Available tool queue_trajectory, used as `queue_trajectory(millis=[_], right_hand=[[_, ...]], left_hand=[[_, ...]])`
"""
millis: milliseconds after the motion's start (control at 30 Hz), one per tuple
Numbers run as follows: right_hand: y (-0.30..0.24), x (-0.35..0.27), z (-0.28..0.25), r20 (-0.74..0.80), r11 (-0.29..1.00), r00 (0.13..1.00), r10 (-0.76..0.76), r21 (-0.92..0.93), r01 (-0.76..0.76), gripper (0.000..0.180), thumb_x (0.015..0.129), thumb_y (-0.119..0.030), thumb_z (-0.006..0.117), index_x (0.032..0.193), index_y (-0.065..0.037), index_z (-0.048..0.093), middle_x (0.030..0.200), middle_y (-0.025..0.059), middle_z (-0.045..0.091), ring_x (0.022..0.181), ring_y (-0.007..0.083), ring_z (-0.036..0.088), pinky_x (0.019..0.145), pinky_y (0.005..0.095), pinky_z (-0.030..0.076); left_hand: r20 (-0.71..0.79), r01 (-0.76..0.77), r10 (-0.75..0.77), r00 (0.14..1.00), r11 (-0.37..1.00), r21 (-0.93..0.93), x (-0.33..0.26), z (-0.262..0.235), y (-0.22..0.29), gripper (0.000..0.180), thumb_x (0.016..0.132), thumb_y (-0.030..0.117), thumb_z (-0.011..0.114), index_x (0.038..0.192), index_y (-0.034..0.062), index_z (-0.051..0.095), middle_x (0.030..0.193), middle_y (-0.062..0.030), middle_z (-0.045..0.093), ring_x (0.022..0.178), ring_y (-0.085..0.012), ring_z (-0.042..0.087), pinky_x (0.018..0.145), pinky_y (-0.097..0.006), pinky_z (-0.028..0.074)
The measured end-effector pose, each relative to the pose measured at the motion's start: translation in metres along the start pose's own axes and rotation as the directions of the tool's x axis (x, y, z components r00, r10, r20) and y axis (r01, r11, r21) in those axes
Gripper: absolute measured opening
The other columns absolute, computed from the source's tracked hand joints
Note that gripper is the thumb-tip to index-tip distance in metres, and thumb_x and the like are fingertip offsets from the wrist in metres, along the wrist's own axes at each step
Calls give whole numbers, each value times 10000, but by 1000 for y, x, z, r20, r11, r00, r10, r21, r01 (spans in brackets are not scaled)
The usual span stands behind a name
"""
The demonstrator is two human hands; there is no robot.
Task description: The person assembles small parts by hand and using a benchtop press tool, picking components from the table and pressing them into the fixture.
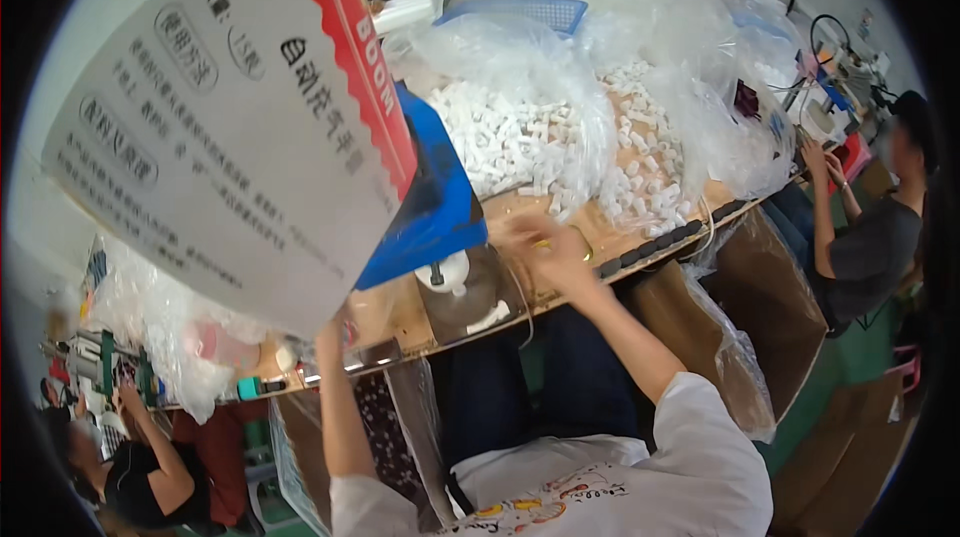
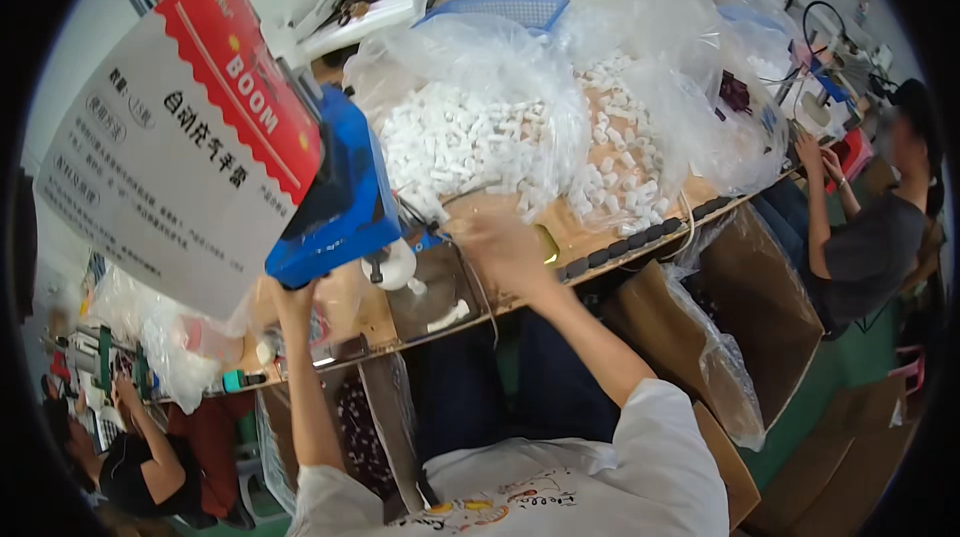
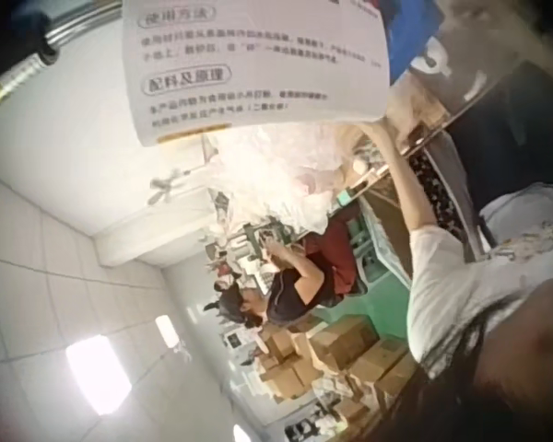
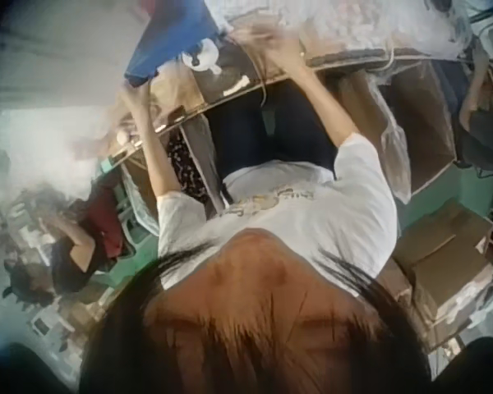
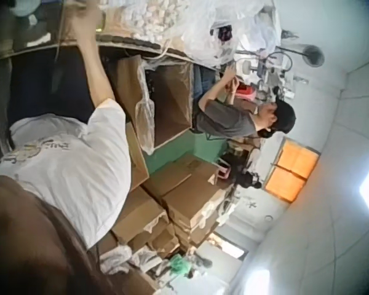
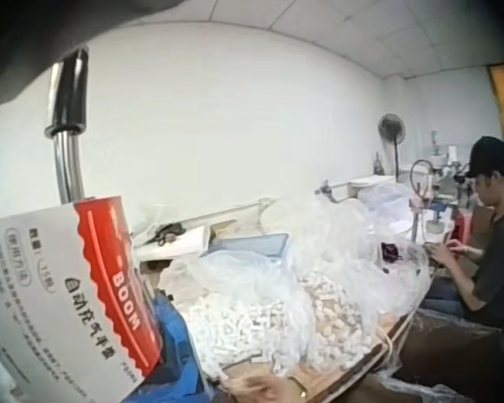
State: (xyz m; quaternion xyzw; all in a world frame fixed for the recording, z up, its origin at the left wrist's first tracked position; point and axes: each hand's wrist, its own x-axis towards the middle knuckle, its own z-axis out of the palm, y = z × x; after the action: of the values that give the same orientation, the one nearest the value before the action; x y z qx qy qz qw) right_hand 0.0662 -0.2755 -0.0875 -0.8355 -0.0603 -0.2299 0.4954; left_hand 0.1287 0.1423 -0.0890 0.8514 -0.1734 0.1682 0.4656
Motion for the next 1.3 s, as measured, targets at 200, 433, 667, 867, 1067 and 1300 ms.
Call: queue_trajectory(millis=[200,433,667,867,1067,1300], right_hand=[[73,31,-133,-367,823,930,-18,-533,-194,158,786,-122,729,912,-31,702,866,132,701,841,314,667,755,415,512],[93,45,-112,-340,696,940,15,-672,-254,142,770,-203,735,788,-70,780,906,138,693,1014,360,592,932,488,421],[104,71,-101,-463,678,880,104,-615,-403,167,786,-227,704,835,-98,799,972,120,690,1037,337,597,972,523,353],[101,63,-128,-485,770,872,-66,-581,-264,83,776,-107,712,830,-81,769,968,124,660,982,333,588,949,502,375],[-16,1,-57,119,826,942,-314,-454,333,95,756,23,707,834,-30,716,1021,120,624,999,318,580,868,417,470],[-47,-12,-26,7,989,1000,-24,145,23,114,835,-11,694,931,-48,743,964,118,718,952,263,680,873,339,513]], left_hand=[[27,217,-221,975,913,-346,-27,98,162,364,733,34,846,1072,-19,723,1038,-129,752,931,-177,694,833,-305,531],[-154,-42,58,986,994,105,-45,119,174,253,743,73,847,953,-9,733,860,-136,743,739,-232,709,647,-329,517],[-45,149,-159,986,974,-172,-40,116,156,249,725,56,847,936,-6,730,850,-128,737,746,-233,689,673,-330,508],[-173,69,-79,982,995,-66,-46,133,175,238,674,98,872,824,-4,717,756,-96,686,715,-234,632,709,-349,475],[-127,263,-260,957,965,11,-40,127,166,254,660,136,881,737,-4,684,674,-72,599,658,-230,534,749,-358,428],[-50,-78,71,996,987,-143,-32,120,137,259,677,144,862,890,40,759,869,-80,711,830,-252,609,796,-373,446]])
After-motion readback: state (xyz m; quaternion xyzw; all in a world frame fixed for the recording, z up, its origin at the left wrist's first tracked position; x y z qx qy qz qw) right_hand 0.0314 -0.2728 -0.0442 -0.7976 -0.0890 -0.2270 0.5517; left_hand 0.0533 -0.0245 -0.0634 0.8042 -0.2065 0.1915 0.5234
